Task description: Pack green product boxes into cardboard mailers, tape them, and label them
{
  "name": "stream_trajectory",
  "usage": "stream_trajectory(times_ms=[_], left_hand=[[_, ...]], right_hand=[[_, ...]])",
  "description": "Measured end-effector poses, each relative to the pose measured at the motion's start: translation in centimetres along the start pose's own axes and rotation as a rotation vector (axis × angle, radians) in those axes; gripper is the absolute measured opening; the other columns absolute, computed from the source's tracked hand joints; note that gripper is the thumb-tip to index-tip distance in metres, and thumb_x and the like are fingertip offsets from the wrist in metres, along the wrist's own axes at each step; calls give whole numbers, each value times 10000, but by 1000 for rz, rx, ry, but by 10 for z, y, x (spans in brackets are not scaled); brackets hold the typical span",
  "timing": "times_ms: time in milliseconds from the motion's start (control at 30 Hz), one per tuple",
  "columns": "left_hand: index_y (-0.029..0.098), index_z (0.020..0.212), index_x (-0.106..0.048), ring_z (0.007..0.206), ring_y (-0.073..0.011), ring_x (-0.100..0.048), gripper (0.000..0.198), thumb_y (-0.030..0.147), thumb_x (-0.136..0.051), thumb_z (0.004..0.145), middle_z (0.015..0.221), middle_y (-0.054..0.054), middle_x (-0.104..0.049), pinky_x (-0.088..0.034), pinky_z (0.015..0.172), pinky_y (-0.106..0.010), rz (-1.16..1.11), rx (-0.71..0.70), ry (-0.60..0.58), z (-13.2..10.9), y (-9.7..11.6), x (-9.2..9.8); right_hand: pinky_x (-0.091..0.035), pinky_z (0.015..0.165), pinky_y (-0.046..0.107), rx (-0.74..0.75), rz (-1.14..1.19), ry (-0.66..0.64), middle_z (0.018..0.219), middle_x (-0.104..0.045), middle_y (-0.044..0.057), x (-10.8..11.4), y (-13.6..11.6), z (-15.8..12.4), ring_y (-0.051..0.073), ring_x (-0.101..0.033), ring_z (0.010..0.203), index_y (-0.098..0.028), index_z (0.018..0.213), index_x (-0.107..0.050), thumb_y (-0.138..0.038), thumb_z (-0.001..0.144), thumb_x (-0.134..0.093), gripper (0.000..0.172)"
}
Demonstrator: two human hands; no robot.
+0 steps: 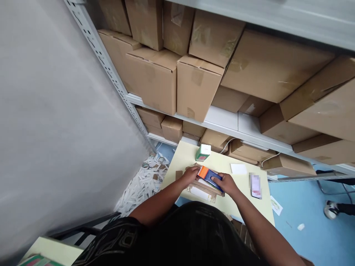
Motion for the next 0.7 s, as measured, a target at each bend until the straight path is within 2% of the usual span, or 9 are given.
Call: stream_trajectory(times_ms=[67,200,300,433,567,700], left_hand=[[165,951,-706,690,-162,-680,277,420,-603,918,825,-43,-741,-540,652,-260,-32,27,-2,1,0,0],[174,942,-666,555,-133,-608,247,393,-554,963,636,8,-650,-496,569,-233,-6,64,86,1,-4,1],[182,950,-657,526,-140,-589,250,404,-546,976,613,20,-619,-471,529,-238,54,39,152,0,-5,2],[183,915,-672,537,-148,-599,215,370,-573,952,646,14,-637,-482,557,-259,124,0,175,-3,-3,4],[193,894,-693,602,-154,-630,187,293,-543,942,703,5,-676,-498,618,-265,255,-38,274,-7,-6,23],[193,927,-704,741,-171,-683,196,248,-518,955,799,-25,-725,-519,741,-281,421,-65,390,-7,-21,47]], right_hand=[[-367,557,252,-3,-15,-16,568,-582,-29,0,-2,3,163,-574,582,-213,661,-623,-677,835,-611,495],[-387,575,263,-20,-61,-25,615,-655,-2,3,-4,1,185,-626,617,-214,692,-671,-693,847,-594,510],[-406,596,275,-38,-106,-41,677,-723,33,8,-10,2,210,-669,662,-218,755,-732,-713,847,-594,522],[-401,599,289,-47,-194,-59,734,-763,71,16,-20,2,232,-693,688,-228,800,-767,-728,846,-599,530],[-386,599,300,-22,-277,-65,780,-774,97,19,-26,1,238,-694,699,-226,845,-781,-737,858,-578,549],[-365,579,310,-24,-391,-64,792,-767,127,19,-26,1,262,-695,718,-221,840,-783,-772,864,-531,607]])
Point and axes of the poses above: each hand's wrist, its own z-axis towards the middle knuckle, its own x-axis out of the back of the hand, y = z × x, the point moved 2 cm from there along z, towards the middle knuckle
